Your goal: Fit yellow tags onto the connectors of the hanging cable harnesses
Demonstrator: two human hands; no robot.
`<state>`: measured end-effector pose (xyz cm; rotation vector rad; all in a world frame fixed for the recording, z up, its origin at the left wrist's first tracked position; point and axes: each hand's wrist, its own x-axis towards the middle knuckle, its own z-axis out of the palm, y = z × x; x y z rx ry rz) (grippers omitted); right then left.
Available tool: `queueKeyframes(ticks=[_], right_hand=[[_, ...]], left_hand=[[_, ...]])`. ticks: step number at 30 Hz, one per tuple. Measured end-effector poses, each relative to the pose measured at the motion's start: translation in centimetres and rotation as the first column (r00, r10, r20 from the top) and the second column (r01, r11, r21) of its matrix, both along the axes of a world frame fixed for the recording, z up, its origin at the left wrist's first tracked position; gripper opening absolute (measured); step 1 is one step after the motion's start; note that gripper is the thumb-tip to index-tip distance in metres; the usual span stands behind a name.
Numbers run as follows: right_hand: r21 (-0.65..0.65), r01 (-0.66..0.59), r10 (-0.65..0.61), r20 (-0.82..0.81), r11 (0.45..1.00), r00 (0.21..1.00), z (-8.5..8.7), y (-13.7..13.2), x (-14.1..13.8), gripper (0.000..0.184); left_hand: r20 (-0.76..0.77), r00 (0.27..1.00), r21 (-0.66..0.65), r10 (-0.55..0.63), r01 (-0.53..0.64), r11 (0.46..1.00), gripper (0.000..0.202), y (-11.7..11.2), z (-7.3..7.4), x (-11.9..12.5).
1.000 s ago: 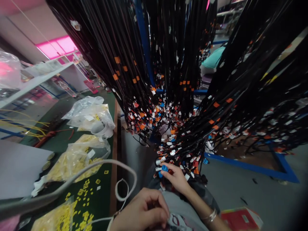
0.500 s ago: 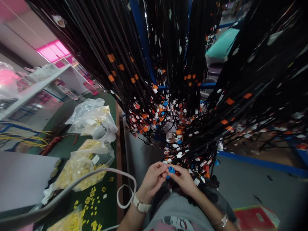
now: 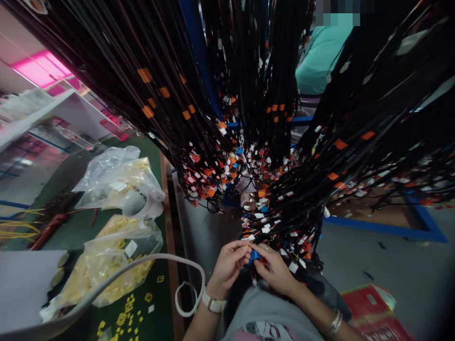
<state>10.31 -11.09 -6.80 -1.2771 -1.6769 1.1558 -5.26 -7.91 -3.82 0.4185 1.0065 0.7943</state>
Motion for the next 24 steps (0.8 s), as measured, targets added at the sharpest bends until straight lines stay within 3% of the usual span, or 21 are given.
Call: queueKeyframes(ticks=[10, 17, 24], right_hand=[[-0.007, 0.005, -0.005, -0.010, 1.000, 1.000, -0.7, 0.3, -0.4, 0.035], [0.016, 0.025, -0.025, 0.004, 1.000, 1.000, -0.6, 0.4, -0.4, 0.037], [-0.006, 0.003, -0.003, 0.036, 1.000, 0.999, -0.3, 0.4, -0.5, 0.038]], left_hand=[[-0.117, 0.993, 0.022, 0.002, 0.000, 1.000, 0.025, 0.0, -0.4, -1.3], [-0.281, 0.957, 0.086, -0.069, 0.097, 0.992, 0.030, 0.1, -0.6, -1.5], [-0.335, 0.938, 0.127, -0.083, 0.133, 0.983, 0.031, 0.0, -0.6, -1.5]])
